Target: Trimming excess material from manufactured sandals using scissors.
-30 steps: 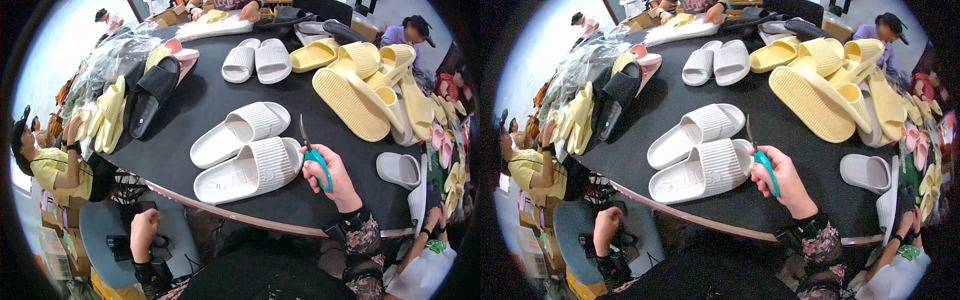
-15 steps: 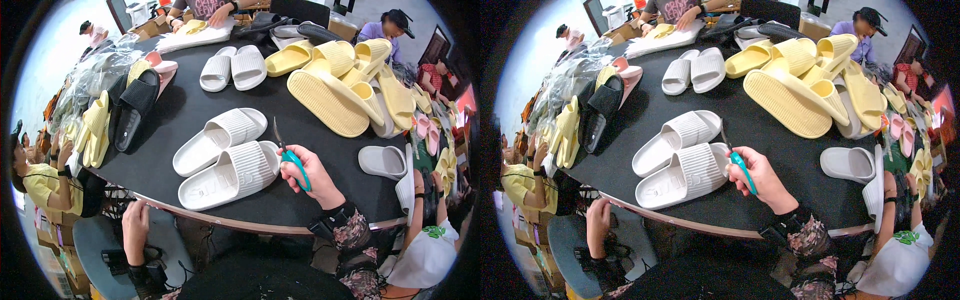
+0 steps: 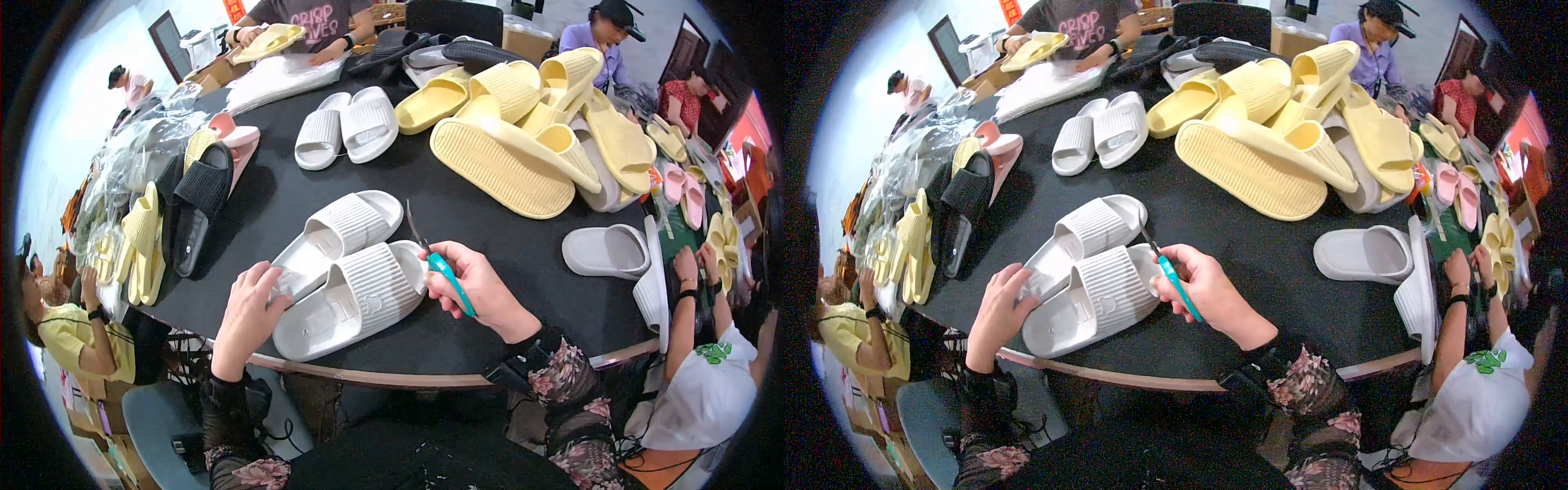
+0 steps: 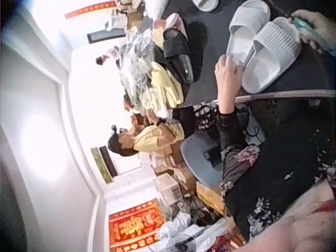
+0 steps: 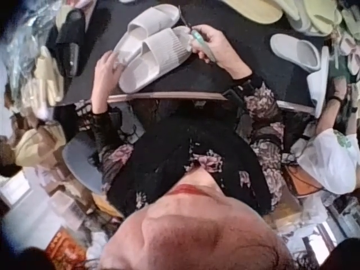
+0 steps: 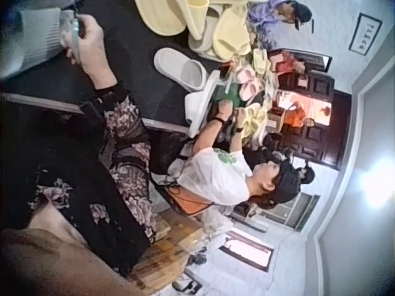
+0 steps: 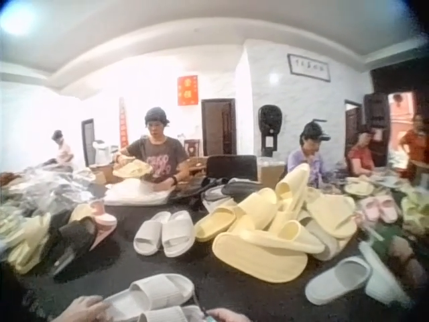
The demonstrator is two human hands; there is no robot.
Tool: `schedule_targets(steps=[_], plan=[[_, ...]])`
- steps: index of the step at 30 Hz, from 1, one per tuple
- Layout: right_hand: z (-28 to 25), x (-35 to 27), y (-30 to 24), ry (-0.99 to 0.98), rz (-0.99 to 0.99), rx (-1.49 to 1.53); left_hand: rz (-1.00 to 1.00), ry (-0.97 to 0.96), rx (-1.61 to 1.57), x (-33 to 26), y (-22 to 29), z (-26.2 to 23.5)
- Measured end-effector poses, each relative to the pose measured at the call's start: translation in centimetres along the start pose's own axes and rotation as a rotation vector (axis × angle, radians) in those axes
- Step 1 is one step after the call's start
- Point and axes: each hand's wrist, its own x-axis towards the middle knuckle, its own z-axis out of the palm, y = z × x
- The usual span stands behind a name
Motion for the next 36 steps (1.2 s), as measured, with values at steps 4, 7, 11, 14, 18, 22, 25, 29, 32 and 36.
schedule_targets(steps=[4, 7, 11, 14, 18, 22, 25, 29, 32, 36], plan=[[-0.2, 0.0, 0.3, 0.015, -0.035, -0.072, -0.04, -0.042, -0.09, 1.2, -0.9, 1.2], [0.0, 0.1, 0.3, 0.056, -0.084, -0.138, -0.056, -0.064, -0.122, 1.3, -0.4, 1.2], [0.0, 0.5, 1.7, 0.158, -0.322, -0.319, -0.107, -0.054, -0.137, 1.0, 1.5, 0.5], [0.1, 0.1, 1.3, 0.206, -0.422, -0.484, -0.119, -0.012, -0.149, 0.2, 1.9, 0.6], [0.1, 0.0, 1.2, 0.284, -0.476, -0.653, -0.233, -0.1, -0.303, -0.2, 2.5, 0.9], [0.1, 0.3, 1.1, 0.388, -0.572, -0.668, -0.316, -0.113, -0.433, -1.1, 3.1, 1.3], [-0.2, 0.4, 1.2, 0.412, -0.597, -0.643, -0.366, -0.18, -0.455, -1.3, 3.5, 1.4], [-0.4, 0.5, 1.2, 0.438, -0.533, -0.604, -0.283, -0.078, -0.472, -2.1, 2.6, 2.9], [-1.0, 1.4, 2.2, 0.418, -0.596, -0.622, -0.264, -0.047, -0.472, -2.2, 2.6, 3.0], [-1.1, 1.2, 1.8, 0.217, -0.346, -0.606, -0.382, -0.107, -0.597, -2.5, 2.7, 2.5]])
